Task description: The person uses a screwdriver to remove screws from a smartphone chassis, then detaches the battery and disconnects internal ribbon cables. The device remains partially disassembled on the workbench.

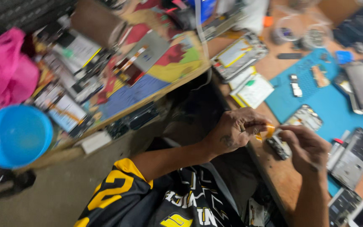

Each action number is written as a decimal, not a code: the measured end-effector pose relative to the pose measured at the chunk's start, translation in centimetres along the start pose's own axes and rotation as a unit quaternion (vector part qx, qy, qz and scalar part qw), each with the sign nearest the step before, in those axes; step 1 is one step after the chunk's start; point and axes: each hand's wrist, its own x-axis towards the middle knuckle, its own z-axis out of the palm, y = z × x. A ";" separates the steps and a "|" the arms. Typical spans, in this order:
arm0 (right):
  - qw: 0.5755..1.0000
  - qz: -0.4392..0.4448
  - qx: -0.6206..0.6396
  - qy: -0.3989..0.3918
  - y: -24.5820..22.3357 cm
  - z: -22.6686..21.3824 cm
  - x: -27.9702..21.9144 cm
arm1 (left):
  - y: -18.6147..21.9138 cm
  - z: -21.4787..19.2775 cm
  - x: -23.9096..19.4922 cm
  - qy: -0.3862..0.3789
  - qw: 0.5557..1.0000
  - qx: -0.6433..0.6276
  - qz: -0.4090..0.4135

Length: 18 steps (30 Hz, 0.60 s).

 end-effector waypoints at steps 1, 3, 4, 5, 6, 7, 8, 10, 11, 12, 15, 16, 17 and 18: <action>1.000 0.002 -0.014 0.018 0.6 -0.2 0.1 | 0.3 -0.7 -0.8 0.027 0.998 0.063 -0.015; 0.999 -0.018 -0.027 0.041 2.0 -0.9 0.0 | 0.8 -2.2 -2.6 0.079 0.978 0.185 -0.053; 0.998 -0.040 -0.024 0.047 2.8 -1.3 0.0 | 1.0 -3.1 -3.8 0.089 0.971 0.219 -0.033; 0.998 -0.039 -0.026 0.051 3.6 -1.7 0.0 | 1.3 -4.4 -5.2 0.095 0.963 0.253 -0.012; 0.997 -0.038 -0.027 0.055 4.5 -2.2 0.0 | 1.3 -5.8 -6.7 0.101 0.952 0.287 0.008; 0.998 -0.031 -0.028 0.056 5.6 -2.8 0.1 | 1.0 -7.2 -8.3 0.108 0.944 0.313 0.008; 0.998 -0.023 -0.030 0.057 6.7 -3.5 0.2 | 0.5 -8.7 -10.0 0.115 0.934 0.338 0.006; 0.998 0.001 -0.035 0.052 9.5 -5.0 0.9 | -1.3 -12.2 -13.9 0.140 0.918 0.370 -0.011; 0.998 -0.005 -0.051 0.044 10.9 -5.8 1.5 | -2.4 -14.2 -15.8 0.160 0.912 0.376 -0.027; 0.997 -0.011 -0.067 0.035 12.3 -6.4 1.9 | -3.5 -16.5 -17.9 0.202 0.908 0.356 -0.089; 0.991 -0.013 -0.126 0.031 14.8 -7.9 2.9 | -5.5 -24.2 -24.0 0.318 0.862 0.364 -0.152; 0.988 -0.010 -0.147 0.035 15.0 -8.1 3.3 | -5.5 -26.6 -26.4 0.370 0.807 0.434 -0.149; 0.991 -0.010 -0.130 0.026 15.0 -8.3 3.3 | -5.1 -28.8 -28.8 0.416 0.746 0.499 -0.147; 0.993 -0.009 -0.113 0.016 14.8 -8.4 3.4 | -4.6 -30.6 -30.8 0.461 0.770 0.421 -0.131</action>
